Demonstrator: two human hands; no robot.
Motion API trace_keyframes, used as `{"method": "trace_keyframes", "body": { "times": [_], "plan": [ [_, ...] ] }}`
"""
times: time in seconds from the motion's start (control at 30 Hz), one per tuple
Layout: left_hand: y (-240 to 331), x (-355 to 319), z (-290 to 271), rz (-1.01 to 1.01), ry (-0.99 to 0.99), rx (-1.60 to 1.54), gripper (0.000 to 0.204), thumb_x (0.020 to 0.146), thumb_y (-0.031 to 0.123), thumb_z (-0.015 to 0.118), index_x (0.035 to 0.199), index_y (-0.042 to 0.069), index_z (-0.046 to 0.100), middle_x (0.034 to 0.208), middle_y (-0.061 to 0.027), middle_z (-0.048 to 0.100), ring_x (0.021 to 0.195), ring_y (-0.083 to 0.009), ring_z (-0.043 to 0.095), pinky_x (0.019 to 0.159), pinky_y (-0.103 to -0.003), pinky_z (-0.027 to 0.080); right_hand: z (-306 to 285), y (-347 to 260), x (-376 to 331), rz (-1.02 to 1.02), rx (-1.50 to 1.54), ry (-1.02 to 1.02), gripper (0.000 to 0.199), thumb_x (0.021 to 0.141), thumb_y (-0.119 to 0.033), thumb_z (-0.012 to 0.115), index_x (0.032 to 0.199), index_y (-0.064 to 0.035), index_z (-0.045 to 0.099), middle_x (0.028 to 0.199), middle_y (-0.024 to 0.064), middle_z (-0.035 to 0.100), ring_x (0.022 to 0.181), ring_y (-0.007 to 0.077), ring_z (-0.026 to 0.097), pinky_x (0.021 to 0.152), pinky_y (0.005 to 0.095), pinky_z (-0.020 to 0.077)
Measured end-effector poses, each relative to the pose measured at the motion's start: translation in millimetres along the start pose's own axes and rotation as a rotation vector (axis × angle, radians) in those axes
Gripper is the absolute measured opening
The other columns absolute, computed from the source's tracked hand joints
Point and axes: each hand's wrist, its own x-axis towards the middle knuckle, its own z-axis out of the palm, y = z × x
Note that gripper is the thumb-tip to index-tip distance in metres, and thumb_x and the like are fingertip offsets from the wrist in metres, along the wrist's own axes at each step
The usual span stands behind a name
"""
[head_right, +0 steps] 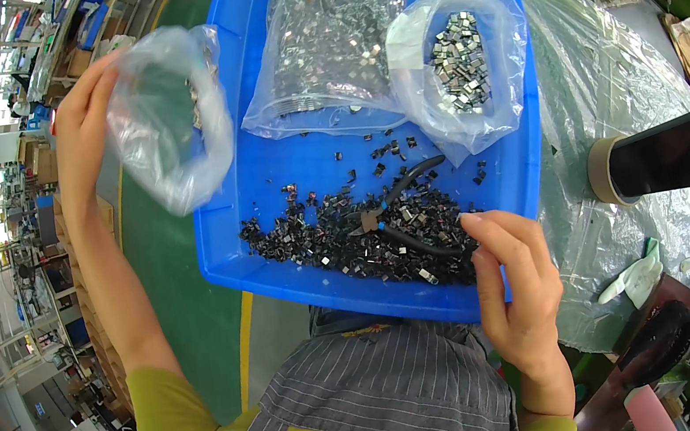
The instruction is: Trimming small black electronic components using a pair of pliers over a blue sorting tray.
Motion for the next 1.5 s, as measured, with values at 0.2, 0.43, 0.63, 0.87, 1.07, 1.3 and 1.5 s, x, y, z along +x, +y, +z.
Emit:
{"method": "trace_keyframes", "body": {
  "times": [0.2, 0.43, 0.63, 0.87, 1.07, 1.3, 1.5],
  "plan": [
    [-49.5, 47.8, 41.3, -0.185, -0.407, -0.096, 0.033, 0.095, 0.018, 0.054, 0.126, 0.009, 0.058, 0.105, 0.0004, 0.064, 0.093, -0.0101, 0.057, 0.084, -0.026, 0.046, 5.6, -2.3, 15.7, -0.088, -0.178, -0.105, 0.033, 0.08, 0.007, 0.061, 0.112, -0.0016, 0.06, 0.103, 0.0148, 0.061, 0.09, 0.0313, 0.06, 0.075, 0.0368, 0.0495],
    [25.6, -14.2, 59.3, 0.204, 0.075, 0.224, 0.033, 0.088, 0.018, 0.061, 0.12, 0.01, 0.059, 0.113, -0.0092, 0.06, 0.103, -0.0252, 0.059, 0.091, -0.037, 0.044, 15.4, 9.2, 36.8, -0.276, -0.376, -0.52, 0.066, 0.067, -0.01, 0.075, 0.127, -0.0026, 0.049, 0.132, 0.0182, 0.045, 0.126, 0.035, 0.042, 0.103, 0.0449, 0.0349],
    [37.3, -60.1, 75.2, 0.326, -0.095, 0.502, 0.029, 0.08, 0.012, 0.068, 0.108, 0.009, 0.062, 0.1, -0.0065, 0.062, 0.102, -0.0224, 0.058, 0.104, -0.049, 0.031, 34.0, 16.3, 57.0, -0.456, -0.502, -0.652, 0.079, 0.063, -0.018, 0.08, 0.132, -0.0045, 0.044, 0.134, 0.0173, 0.043, 0.129, 0.033, 0.038, 0.107, 0.0456, 0.0299],
    [40.5, -74.2, 58.9, 0.38, -0.263, 0.554, 0.022, 0.076, 0.006, 0.068, 0.097, 0.01, 0.064, 0.088, -0.0043, 0.059, 0.098, -0.0192, 0.058, 0.105, -0.051, 0.031, 39.2, 22.6, 66.4, -0.458, -0.425, -0.693, 0.072, 0.064, -0.017, 0.08, 0.128, -0.0058, 0.047, 0.119, 0.0141, 0.049, 0.117, 0.0306, 0.046, 0.102, 0.042, 0.0349],
    [76.3, -97.3, 56.0, 0.252, 0.027, 0.364, 0.028, 0.08, 0.006, 0.067, 0.108, 0.007, 0.065, 0.099, -0.0069, 0.061, 0.098, -0.023, 0.058, 0.103, -0.047, 0.032, 39.6, 22.4, 63.2, -0.412, -0.45, -0.695, 0.065, 0.066, -0.01, 0.077, 0.124, -0.0047, 0.049, 0.114, 0.0139, 0.049, 0.108, 0.0321, 0.048, 0.095, 0.041, 0.0405],
    [115.2, -126.9, 92.7, -0.015, -0.266, -0.358, 0.023, 0.087, 0.002, 0.058, 0.109, 0.002, 0.062, 0.102, -0.0106, 0.064, 0.096, -0.0249, 0.062, 0.09, -0.035, 0.045, 23.1, 1.6, 52.1, -0.302, -0.289, -0.53, 0.054, 0.069, -0.003, 0.071, 0.119, -0.003, 0.052, 0.11, 0.0154, 0.048, 0.102, 0.0332, 0.051, 0.088, 0.0404, 0.0445],
    [116.9, -112.5, 96.5, -0.222, -0.502, -0.659, 0.024, 0.092, 0.003, 0.053, 0.115, -0.002, 0.058, 0.103, -0.0109, 0.063, 0.097, -0.019, 0.062, 0.086, -0.029, 0.048, 20.7, 2.6, 36.7, 0.167, 0.177, -0.313, 0.051, 0.073, -0.003, 0.067, 0.121, -0.0038, 0.052, 0.106, 0.016, 0.055, 0.1, 0.0331, 0.054, 0.086, 0.0394, 0.0467]
  ]
}}
